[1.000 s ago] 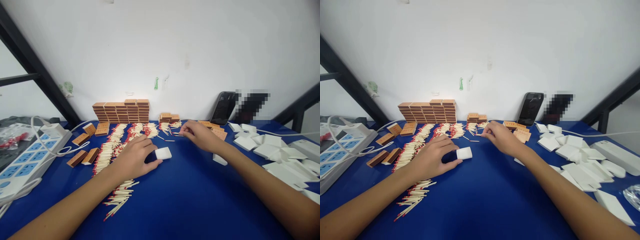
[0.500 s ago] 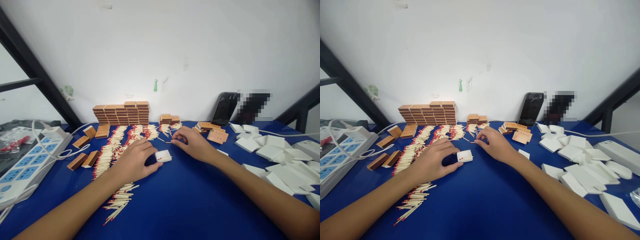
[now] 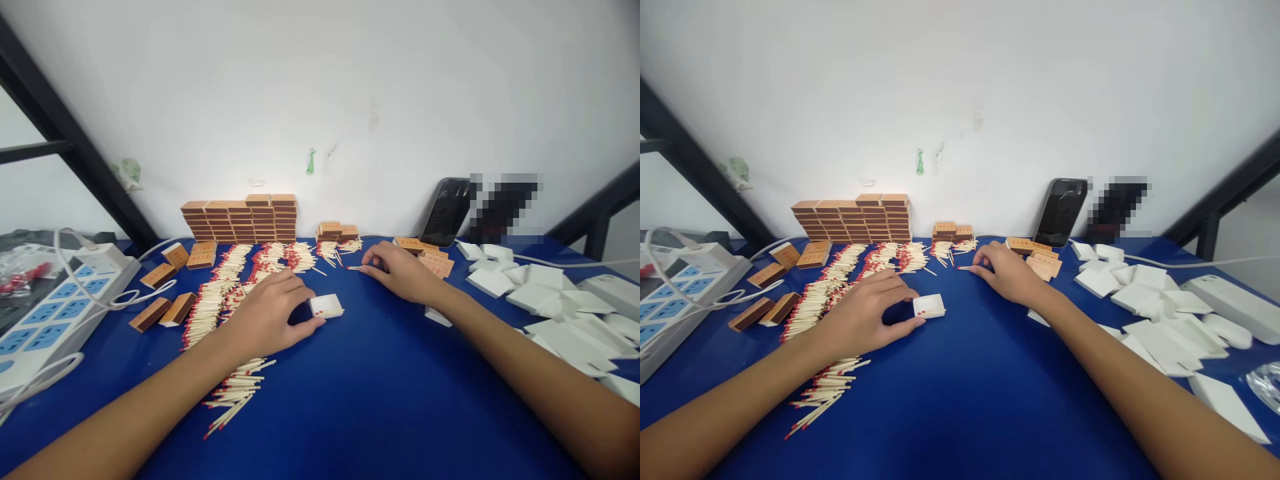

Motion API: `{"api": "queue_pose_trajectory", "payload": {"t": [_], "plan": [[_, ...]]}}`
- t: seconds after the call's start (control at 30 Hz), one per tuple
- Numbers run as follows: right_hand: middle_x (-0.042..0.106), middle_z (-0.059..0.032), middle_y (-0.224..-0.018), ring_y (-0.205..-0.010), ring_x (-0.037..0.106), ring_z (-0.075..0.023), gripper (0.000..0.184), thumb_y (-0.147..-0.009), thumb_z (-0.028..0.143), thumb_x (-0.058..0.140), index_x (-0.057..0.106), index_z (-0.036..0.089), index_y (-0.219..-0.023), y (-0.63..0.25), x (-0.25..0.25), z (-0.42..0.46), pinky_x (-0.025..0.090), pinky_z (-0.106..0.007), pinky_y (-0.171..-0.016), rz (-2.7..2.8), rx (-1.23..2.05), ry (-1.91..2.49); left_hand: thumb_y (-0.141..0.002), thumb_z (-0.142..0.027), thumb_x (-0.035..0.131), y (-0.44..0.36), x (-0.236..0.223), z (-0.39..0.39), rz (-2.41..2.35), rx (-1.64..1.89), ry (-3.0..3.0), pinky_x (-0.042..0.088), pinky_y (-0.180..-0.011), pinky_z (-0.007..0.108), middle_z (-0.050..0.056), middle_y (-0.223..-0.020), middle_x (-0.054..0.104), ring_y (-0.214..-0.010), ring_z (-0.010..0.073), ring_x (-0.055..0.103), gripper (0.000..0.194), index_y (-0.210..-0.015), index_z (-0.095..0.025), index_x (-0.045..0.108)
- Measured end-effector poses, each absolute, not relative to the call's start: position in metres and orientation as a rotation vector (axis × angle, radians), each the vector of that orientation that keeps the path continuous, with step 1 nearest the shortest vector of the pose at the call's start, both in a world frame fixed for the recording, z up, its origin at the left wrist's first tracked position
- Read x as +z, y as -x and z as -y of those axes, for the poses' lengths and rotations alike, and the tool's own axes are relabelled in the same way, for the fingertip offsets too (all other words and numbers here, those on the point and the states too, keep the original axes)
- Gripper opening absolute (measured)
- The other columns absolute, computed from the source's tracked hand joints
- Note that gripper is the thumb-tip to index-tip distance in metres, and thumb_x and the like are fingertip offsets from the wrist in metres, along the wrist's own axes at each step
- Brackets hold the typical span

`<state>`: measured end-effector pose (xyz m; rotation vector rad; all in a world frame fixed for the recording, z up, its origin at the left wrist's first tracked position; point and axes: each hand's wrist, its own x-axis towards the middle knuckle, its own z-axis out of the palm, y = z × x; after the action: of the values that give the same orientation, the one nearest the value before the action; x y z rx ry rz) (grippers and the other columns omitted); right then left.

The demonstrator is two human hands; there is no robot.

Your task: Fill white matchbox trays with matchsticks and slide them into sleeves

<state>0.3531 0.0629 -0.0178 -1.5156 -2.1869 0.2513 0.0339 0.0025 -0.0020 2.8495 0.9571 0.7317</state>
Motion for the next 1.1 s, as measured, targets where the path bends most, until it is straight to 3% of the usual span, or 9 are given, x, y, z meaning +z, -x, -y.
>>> {"api": "queue_pose_trajectory", "payload": {"t": [0.13,0.4,0.57,0.8,1.1], "plan": [[0.067,-0.0079,-0.09,-0.082,0.06,-0.0242,0.016,-0.099,0.031,0.061,0.067,0.021,-0.087,-0.346,-0.013,-0.061,0.045,-0.037,-0.074,2.229,0.297,1.495,-0.101,-0.039,0.076,-0.034,-0.003,-0.002,-0.99,0.73,-2.821,0.056,-0.091,0.044,0.007,-0.101,0.076,-0.102,0.0276,0.069,0.024,-0.109,-0.017,0.076],[0.066,-0.0038,-0.091,-0.079,0.059,-0.019,0.015,-0.103,0.033,0.064,0.07,0.023,-0.093,-0.303,-0.003,-0.015,0.045,-0.033,-0.074,2.316,0.512,1.166,-0.101,-0.04,0.076,-0.035,-0.007,-0.003,-1.01,0.756,-2.814,0.055,-0.09,0.044,0.006,-0.099,0.077,-0.1,0.027,0.069,0.023,-0.106,-0.018,0.076],[0.059,0.0003,-0.074,-0.066,0.05,-0.0175,0.024,-0.102,0.043,0.065,0.072,0.023,-0.09,-0.3,-0.013,-0.031,0.041,-0.032,-0.061,2.098,0.643,1.211,-0.102,-0.04,0.074,-0.035,-0.009,-0.005,-0.997,0.764,-2.785,0.055,-0.089,0.043,0.005,-0.098,0.076,-0.1,0.0265,0.068,0.022,-0.106,-0.018,0.076],[0.064,-0.0023,-0.084,-0.069,0.052,-0.0178,0.013,-0.095,0.034,0.072,0.071,0.021,-0.093,-0.306,-0.027,-0.07,0.041,-0.034,-0.068,2.033,0.289,1.325,-0.101,-0.041,0.076,-0.036,-0.01,-0.003,-0.997,0.781,-2.784,0.054,-0.087,0.042,0.006,-0.096,0.075,-0.099,0.0271,0.067,0.023,-0.107,-0.018,0.075],[0.063,-0.0023,-0.084,-0.075,0.055,-0.0187,0.011,-0.1,0.025,0.069,0.07,0.021,-0.09,-0.296,-0.031,-0.076,0.036,-0.032,-0.069,2.161,0.255,1.434,-0.101,-0.038,0.076,-0.039,-0.008,0.0,-0.959,0.773,-2.763,0.052,-0.084,0.04,0.005,-0.092,0.072,-0.095,0.0251,0.066,0.022,-0.108,-0.018,0.076]]}}
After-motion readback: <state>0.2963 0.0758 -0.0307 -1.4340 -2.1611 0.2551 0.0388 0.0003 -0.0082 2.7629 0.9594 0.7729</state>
